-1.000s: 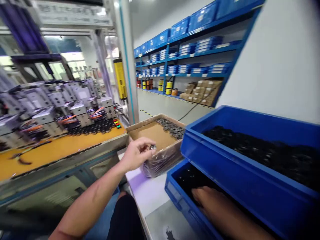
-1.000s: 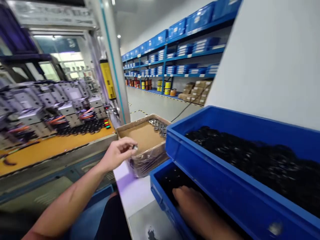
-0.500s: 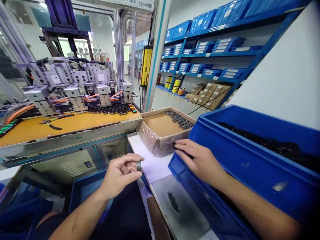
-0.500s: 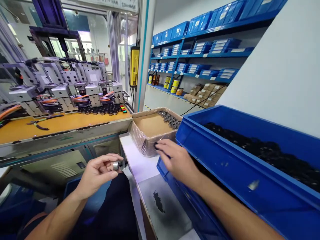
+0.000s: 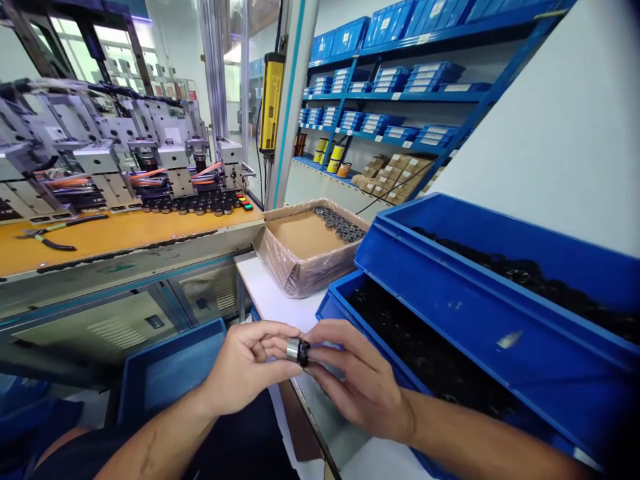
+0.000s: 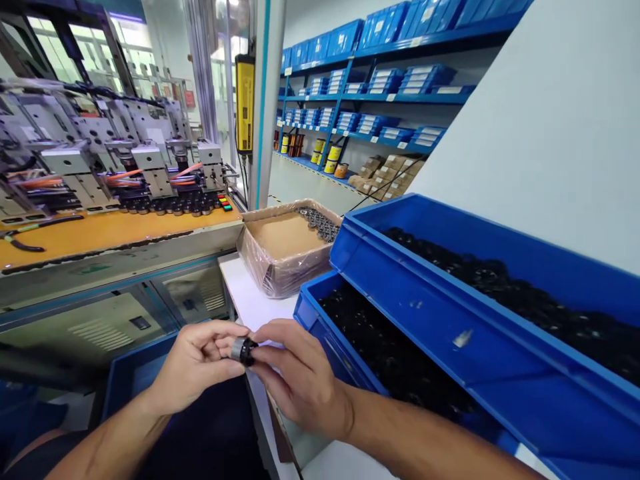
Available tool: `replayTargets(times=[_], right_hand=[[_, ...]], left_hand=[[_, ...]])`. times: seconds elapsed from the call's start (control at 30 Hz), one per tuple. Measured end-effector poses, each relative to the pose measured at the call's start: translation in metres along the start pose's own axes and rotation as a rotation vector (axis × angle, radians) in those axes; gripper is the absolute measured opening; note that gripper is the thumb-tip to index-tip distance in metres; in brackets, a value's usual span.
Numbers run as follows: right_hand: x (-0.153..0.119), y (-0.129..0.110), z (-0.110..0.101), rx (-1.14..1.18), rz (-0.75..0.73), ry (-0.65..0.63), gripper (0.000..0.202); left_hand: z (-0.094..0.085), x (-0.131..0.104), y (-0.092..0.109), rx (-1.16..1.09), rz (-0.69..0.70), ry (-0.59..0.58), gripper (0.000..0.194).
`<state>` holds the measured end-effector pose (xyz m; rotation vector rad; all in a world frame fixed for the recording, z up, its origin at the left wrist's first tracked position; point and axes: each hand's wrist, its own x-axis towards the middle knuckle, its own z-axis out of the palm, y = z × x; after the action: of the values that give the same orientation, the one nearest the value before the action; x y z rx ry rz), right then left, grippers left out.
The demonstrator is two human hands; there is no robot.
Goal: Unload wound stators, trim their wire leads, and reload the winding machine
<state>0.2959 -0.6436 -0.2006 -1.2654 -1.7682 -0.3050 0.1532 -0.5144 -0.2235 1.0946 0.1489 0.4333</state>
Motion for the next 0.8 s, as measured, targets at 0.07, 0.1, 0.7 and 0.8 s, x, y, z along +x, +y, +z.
replayTargets(times=[0.07, 0.1, 0.7, 0.8], right_hand=[[0.0010, 0.0004, 0.0011, 0.018, 0.008, 0.035, 0.027], [0.0011, 0.0005, 0.0014, 0.020, 0.002, 0.047, 0.029], [-0.0005, 0.0030, 0.0024, -0.024, -0.088, -0.018, 0.030], [0.0004, 0.0027, 0.0024, -0.047, -0.118, -0.023, 0.027]], left_hand=[[0.0015, 0.0012, -0.0022, -0.008, -0.016, -0.002, 0.036], [0.0019, 0.0014, -0.0031, -0.008, -0.019, 0.000, 0.037], [0.0045, -0.0048, 0.0003, 0.040, 0.081, 0.026, 0.041], [0.0035, -0.0054, -0.0004, 0.036, 0.080, 0.014, 0.042]])
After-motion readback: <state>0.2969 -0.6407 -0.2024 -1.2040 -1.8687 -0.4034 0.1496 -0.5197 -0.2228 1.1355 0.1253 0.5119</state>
